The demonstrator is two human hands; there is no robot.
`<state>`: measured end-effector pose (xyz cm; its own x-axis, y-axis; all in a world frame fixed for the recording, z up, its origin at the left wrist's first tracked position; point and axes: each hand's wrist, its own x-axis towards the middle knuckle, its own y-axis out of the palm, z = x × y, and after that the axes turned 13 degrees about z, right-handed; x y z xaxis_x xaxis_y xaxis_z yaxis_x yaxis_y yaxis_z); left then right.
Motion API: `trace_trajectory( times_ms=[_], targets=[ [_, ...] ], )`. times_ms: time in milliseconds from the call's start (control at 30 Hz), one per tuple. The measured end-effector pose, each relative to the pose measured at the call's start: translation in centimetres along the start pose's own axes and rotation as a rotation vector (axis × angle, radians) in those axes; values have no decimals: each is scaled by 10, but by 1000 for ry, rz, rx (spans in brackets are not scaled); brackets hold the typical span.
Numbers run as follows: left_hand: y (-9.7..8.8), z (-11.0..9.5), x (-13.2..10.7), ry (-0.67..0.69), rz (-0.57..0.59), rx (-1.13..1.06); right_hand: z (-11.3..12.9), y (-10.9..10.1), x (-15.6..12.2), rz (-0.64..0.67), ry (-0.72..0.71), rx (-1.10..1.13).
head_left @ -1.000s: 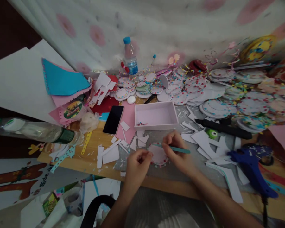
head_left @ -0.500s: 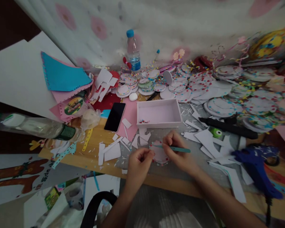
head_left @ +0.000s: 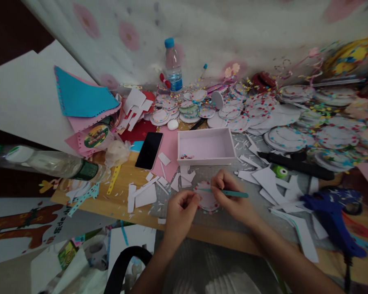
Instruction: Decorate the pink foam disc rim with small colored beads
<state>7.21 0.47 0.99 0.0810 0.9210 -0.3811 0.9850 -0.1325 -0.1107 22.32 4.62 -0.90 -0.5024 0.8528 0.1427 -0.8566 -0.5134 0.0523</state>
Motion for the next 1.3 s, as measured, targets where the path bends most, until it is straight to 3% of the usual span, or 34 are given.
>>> trace_trajectory(
  times_ms=[1300],
  targets=[
    [0, 1, 1, -29, -5, -26, -2, -2, 0, -1, 10, -26]
  ],
)
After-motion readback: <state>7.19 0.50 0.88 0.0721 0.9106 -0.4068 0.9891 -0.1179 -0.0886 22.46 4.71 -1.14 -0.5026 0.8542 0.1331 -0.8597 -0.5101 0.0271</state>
